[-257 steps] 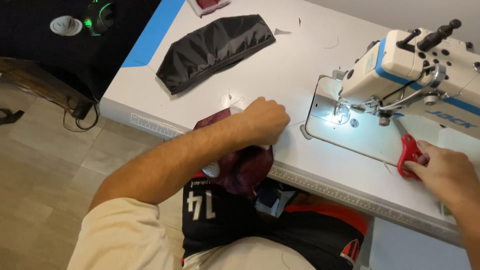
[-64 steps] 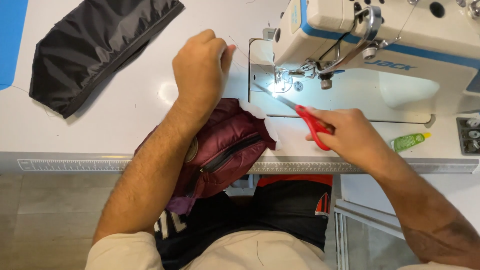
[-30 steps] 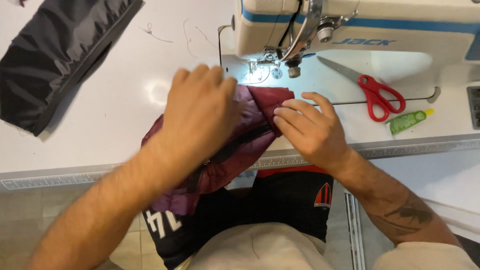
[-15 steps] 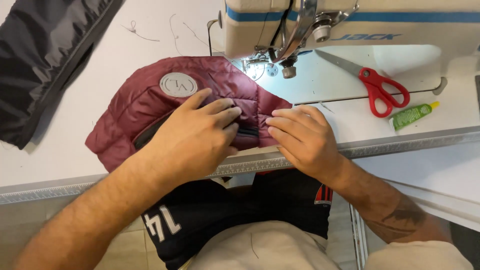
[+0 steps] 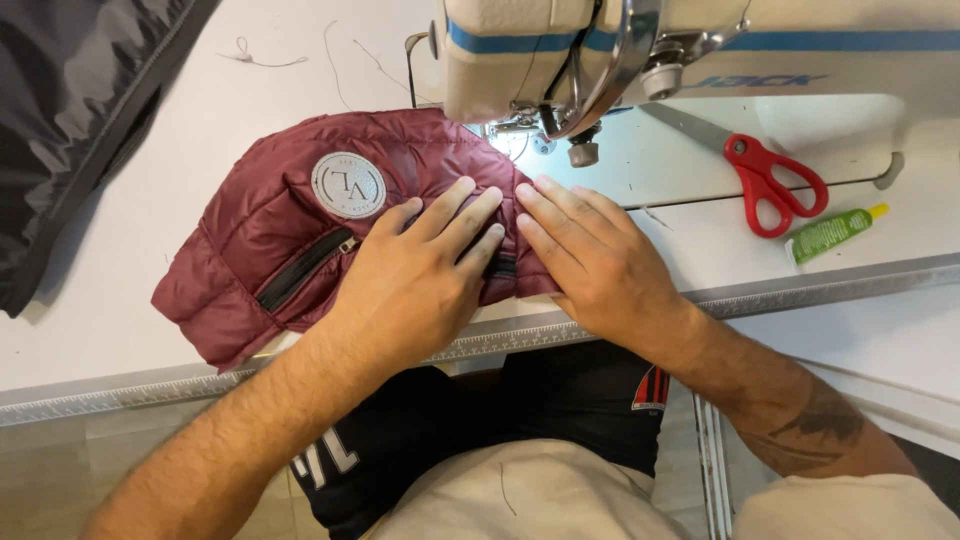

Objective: Preparing and aligning fabric pieces for sewing on an industrial sewing machine, including trimming with scissors.

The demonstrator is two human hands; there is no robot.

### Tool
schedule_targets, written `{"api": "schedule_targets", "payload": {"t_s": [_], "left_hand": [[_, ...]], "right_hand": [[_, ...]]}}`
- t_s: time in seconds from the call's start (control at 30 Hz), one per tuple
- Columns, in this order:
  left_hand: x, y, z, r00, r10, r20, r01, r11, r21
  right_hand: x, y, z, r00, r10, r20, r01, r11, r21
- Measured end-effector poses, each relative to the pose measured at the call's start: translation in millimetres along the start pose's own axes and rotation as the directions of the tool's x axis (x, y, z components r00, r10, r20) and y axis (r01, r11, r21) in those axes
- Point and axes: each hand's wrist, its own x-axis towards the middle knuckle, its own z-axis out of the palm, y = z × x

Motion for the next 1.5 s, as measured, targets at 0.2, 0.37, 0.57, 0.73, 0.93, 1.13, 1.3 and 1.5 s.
{"api": "schedule_targets", "payload": {"t_s": [0.2,0.37,0.57,0.73,0.93,1.13,1.3,1.5], "left_hand": [[13.1,-6.8,-5.1,0.999,0.04,0.026,-0.04,0.999,0.009],[36.3,-31.8,-6.1,0.983,0.015,0.185,-0.015,1.0,-0.003],[39.8,-42.6,1.5,0.962,-0.059,0.268,0.049,0.998,0.041],[41.6,-53.1,2.2,0.967,-0.077,0.242,0.073,0.997,0.027],[35.5,-60.7,4.2,0.988,-0.026,0.15,0.023,1.0,0.018],[32.6,-57.2,0.7,0.983,0.0,0.182,-0.012,0.998,0.068],[32.0,-56.4,0.9,0.978,-0.014,0.207,-0.001,0.997,0.072],[36.0,-53.8,-1.4,0.991,-0.009,0.131,-0.007,0.993,0.12]], "right_hand": [[-1.4,10.0,-0.5,0.993,0.007,0.117,0.001,0.997,-0.072],[2.5,21.5,-2.6,0.986,-0.051,0.16,0.062,0.996,-0.062],[1.1,29.1,4.7,0.97,0.032,0.24,-0.011,0.996,-0.09],[9.8,44.5,16.1,0.961,0.062,0.27,-0.051,0.998,-0.047],[12.4,44.0,18.6,0.963,0.075,0.258,-0.08,0.997,0.009],[14.6,36.4,14.6,0.966,0.097,0.241,-0.106,0.994,0.024],[16.2,35.3,17.1,0.955,0.168,0.244,-0.183,0.982,0.038],[13.7,32.7,19.2,0.97,0.187,0.154,-0.188,0.982,-0.01]]}}
